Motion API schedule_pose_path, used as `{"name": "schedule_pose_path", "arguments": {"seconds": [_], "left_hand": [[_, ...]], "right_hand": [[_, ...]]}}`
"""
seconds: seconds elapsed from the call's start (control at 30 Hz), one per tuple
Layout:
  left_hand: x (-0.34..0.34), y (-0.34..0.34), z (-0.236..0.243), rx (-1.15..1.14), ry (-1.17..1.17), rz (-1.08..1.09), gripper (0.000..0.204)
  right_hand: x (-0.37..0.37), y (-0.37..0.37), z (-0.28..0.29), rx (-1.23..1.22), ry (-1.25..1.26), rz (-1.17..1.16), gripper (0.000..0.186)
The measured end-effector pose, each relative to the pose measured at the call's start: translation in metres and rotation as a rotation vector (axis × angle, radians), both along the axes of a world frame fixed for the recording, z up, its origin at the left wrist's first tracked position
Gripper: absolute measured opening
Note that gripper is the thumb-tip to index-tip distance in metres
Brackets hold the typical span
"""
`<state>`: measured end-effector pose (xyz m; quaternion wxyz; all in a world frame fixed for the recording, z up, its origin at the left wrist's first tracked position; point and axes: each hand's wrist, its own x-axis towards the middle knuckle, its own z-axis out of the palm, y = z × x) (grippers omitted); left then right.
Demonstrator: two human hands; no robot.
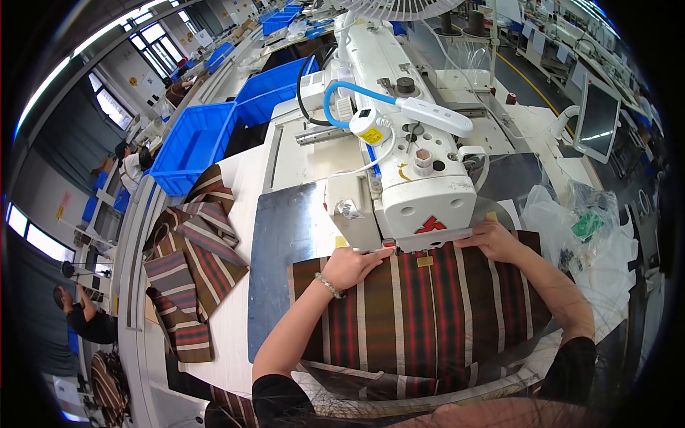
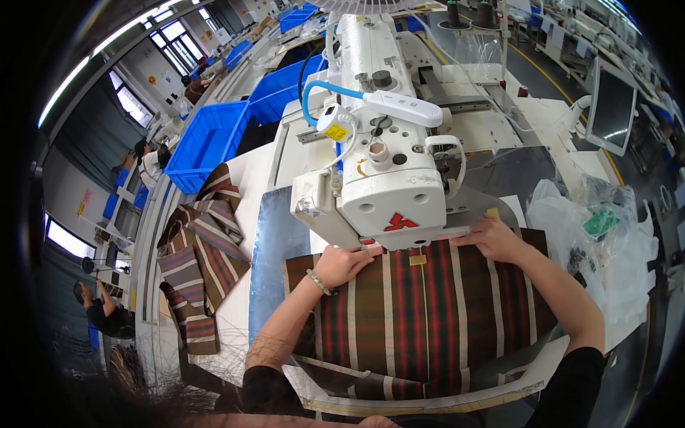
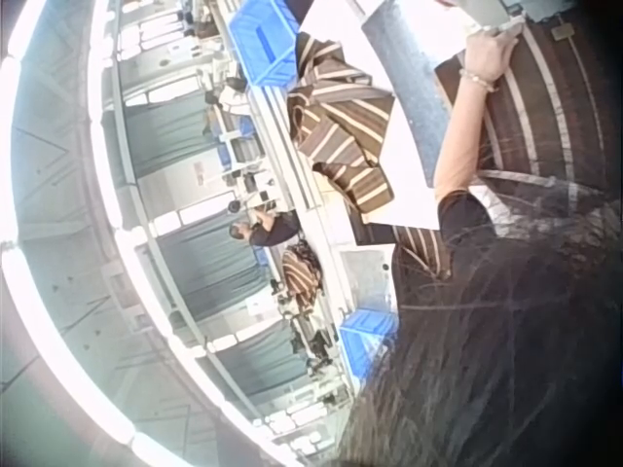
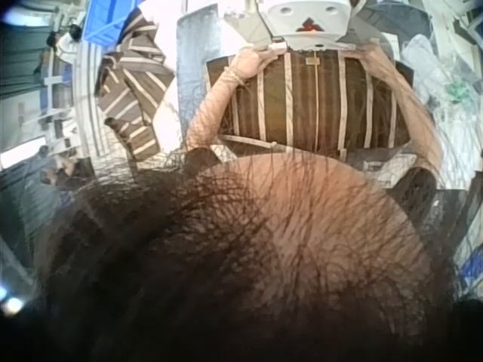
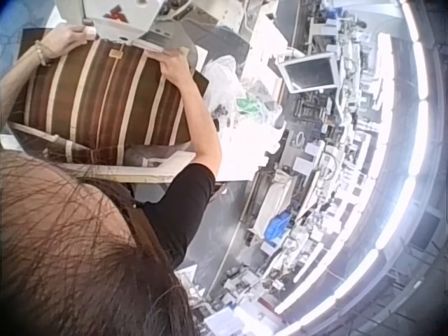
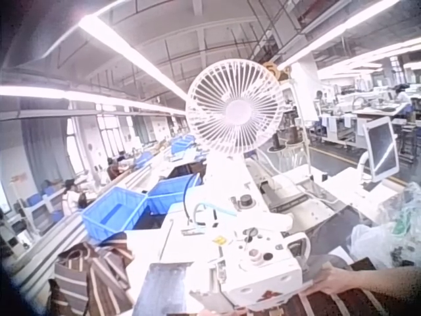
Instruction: Sewing components of a striped leather bag using an industrial sewing machine.
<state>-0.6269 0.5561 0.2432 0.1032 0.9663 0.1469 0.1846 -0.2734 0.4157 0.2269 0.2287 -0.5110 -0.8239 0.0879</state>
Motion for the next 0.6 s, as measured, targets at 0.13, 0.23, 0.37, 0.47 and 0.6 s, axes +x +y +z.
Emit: {"name": "schedule_pose_path", "arguments": {"seconds": [0.13, 0.23, 0.37, 0.47, 0.6], "left_hand": [[0.0019, -0.0024, 0.0042, -0.06, 0.023, 0.039, 0.024], [0.0025, -0.0041, 0.0067, -0.053, 0.024, 0.044, 0.023], [0.0028, -0.0048, 0.0056, -0.041, 0.029, 0.054, 0.022], [0.0032, -0.0046, 0.0041, -0.036, 0.005, 0.044, 0.022], [0.0022, -0.0039, 0.0025, -0.032, 0.024, 0.048, 0.022]], "right_hand": [[0.0009, 0.0002, -0.0008, -0.019, -0.002, -0.01, 0.059], [0.0024, 0.0009, -0.0042, 0.007, -0.014, -0.005, 0.059], [0.0038, 0.0007, -0.0055, 0.033, -0.039, 0.01, 0.06], [0.0042, 0.0005, -0.0061, 0.041, -0.037, 0.016, 0.06], [0.0019, -0.0004, -0.001, 0.014, -0.05, 0.01, 0.06]]}}
